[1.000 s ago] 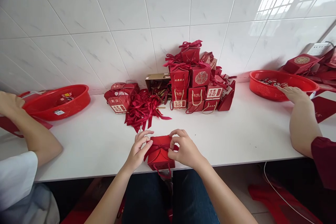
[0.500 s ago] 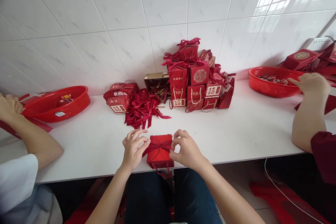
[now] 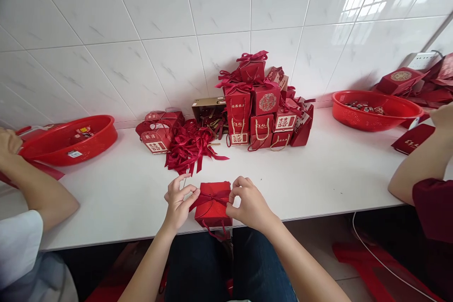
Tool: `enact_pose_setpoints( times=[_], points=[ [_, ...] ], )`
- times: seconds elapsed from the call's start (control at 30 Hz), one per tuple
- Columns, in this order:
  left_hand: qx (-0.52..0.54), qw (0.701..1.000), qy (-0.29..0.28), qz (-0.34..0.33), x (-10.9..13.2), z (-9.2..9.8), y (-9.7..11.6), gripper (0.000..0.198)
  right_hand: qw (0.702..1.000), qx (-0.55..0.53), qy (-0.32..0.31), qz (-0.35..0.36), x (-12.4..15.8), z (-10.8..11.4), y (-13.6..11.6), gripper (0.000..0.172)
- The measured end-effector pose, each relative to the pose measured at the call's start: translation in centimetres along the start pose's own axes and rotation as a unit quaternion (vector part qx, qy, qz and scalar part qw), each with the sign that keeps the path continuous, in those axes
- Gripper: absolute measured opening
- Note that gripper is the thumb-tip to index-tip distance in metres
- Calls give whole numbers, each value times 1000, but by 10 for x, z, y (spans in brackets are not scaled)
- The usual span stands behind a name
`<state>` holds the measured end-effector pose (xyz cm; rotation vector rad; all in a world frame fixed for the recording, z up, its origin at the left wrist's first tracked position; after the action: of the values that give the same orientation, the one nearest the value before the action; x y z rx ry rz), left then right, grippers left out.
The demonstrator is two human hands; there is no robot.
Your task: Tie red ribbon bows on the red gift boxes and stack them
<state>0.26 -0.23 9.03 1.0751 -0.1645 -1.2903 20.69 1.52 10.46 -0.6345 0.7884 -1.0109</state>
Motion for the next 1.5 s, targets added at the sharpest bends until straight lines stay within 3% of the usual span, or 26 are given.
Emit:
enact_pose_setpoints(
  times=[0.17,0.23,0.27,0.33,0.37,0.47,0.57,0.77,0.97,1.07,1.2,1.4,1.5],
  points=[
    [187,971,-44,144,15,-21,-15,23,999,-21,-10,-28,4,1,5,9],
    [284,935,-84,195,24,-32,-16,23,999,-16,-11,-48,6,5,8,12],
    [332,912,-97,220,28,-35,-17,32,998,-12,-9,-58,7,9,8,14],
    [406,869,-101,266,33,-38,-25,49,997,-8,8,-71,9,18,7,15],
    [412,864,-89,277,33,-36,-33,52,997,-8,23,-71,9,23,5,16],
    [346,896,-23,278,30,-23,-62,51,997,-8,65,-35,5,30,-7,20],
    [290,923,32,251,28,-11,-82,52,998,14,64,22,0,16,-22,17],
    [305,920,45,241,31,-10,-90,54,991,82,76,79,-8,-12,-33,12],
    [307,919,44,243,30,-9,-90,55,991,62,90,74,-12,-2,-24,10],
    [296,920,50,250,31,-7,-91,58,991,56,93,75,-18,21,-17,11],
    [283,926,44,246,31,-7,-92,58,991,56,81,90,-39,75,-8,13],
    [266,935,40,233,29,-9,-98,56,992,54,65,91,-92,193,-2,21],
    [263,936,42,230,28,-10,-97,58,987,83,126,54,-121,259,-3,23]
  ],
)
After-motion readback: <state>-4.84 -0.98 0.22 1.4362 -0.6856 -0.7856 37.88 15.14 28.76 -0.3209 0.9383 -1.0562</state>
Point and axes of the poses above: each hand's wrist, its own x-axis away from the middle knuckle, its own z-axis out of the back of the hand, y = z × x, the point moved 10 cm from there along -x, towards the middle knuckle, and after that the axes turned 11 degrees about y, right-handed, at the moved point
